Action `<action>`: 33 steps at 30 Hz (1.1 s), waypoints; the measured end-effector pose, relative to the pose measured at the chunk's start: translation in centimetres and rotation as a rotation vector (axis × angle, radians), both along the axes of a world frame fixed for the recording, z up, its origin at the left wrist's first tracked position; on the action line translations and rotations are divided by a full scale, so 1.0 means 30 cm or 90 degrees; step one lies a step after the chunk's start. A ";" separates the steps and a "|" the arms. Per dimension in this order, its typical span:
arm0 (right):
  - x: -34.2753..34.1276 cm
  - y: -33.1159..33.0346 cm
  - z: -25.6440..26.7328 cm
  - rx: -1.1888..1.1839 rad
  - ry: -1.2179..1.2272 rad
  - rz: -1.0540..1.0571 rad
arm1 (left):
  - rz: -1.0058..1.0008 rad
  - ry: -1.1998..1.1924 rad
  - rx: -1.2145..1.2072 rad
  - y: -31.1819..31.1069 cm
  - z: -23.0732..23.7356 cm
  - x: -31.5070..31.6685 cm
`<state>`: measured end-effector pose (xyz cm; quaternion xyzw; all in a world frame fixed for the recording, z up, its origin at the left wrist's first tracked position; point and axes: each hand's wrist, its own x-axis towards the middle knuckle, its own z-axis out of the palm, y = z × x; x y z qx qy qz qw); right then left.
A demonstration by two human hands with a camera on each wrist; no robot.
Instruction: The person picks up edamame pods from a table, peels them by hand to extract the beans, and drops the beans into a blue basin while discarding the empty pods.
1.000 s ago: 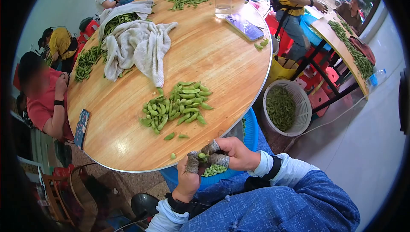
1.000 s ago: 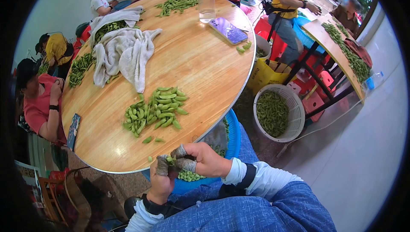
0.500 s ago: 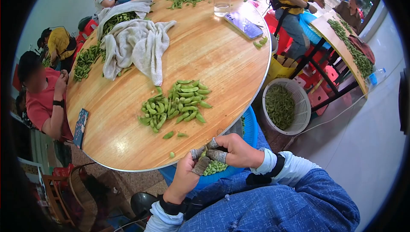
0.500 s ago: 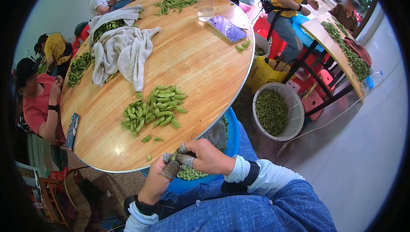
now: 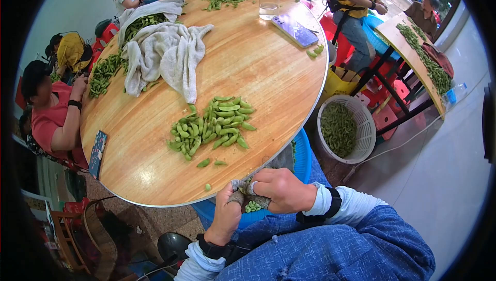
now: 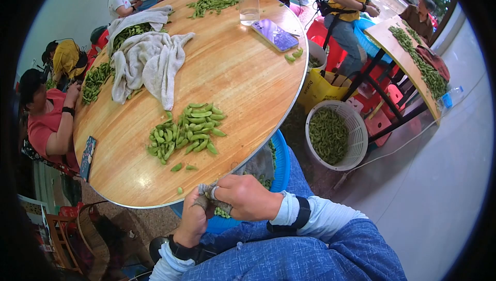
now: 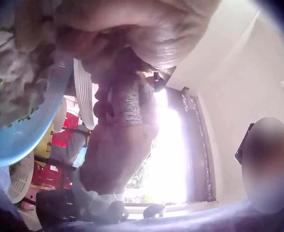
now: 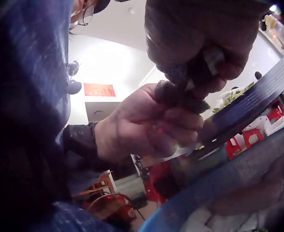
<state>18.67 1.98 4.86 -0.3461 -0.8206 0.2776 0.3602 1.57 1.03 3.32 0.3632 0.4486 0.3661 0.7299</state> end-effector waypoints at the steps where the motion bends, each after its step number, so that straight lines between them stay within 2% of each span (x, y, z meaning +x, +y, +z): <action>1: -0.001 -0.001 -0.003 -0.006 0.002 -0.004 | 0.010 -0.008 -0.008 -0.005 -0.009 0.005; 6: 0.013 0.001 -0.020 -0.049 0.000 -0.001 | -0.008 0.015 -0.036 -0.009 -0.003 0.018; 12: -0.003 -0.005 -0.032 0.008 0.024 0.044 | 0.029 -0.011 -0.059 -0.014 -0.068 0.011; 15: -0.005 -0.016 -0.023 -0.041 0.013 -0.001 | 0.042 -0.019 -0.059 -0.019 -0.066 0.027; 17: 0.014 -0.015 -0.015 -0.081 0.041 -0.034 | 0.019 -0.008 -0.059 -0.018 -0.030 0.035; 21: 0.130 0.006 0.002 -0.109 0.132 -0.167 | -0.023 0.096 0.128 -0.035 0.027 0.006; 23: 0.233 0.015 0.005 -0.159 0.105 -0.308 | -0.021 0.202 0.256 -0.041 0.035 -0.048; 25: 0.330 0.038 -0.024 -0.139 0.055 -0.400 | 0.014 0.183 0.213 -0.029 0.047 -0.085; 27: 0.363 0.036 -0.009 -0.138 0.095 -0.400 | 0.059 0.127 0.143 -0.013 0.082 -0.086; 28: 0.375 0.022 0.014 -0.213 0.063 -0.364 | 0.039 0.041 0.089 -0.015 0.067 -0.094; 31: 0.310 -0.001 0.002 -0.326 0.155 -0.079 | -0.023 0.090 0.113 -0.026 0.031 -0.031; 33: 0.202 -0.022 0.030 -0.500 0.224 0.046 | -0.030 0.068 0.160 -0.031 0.039 0.042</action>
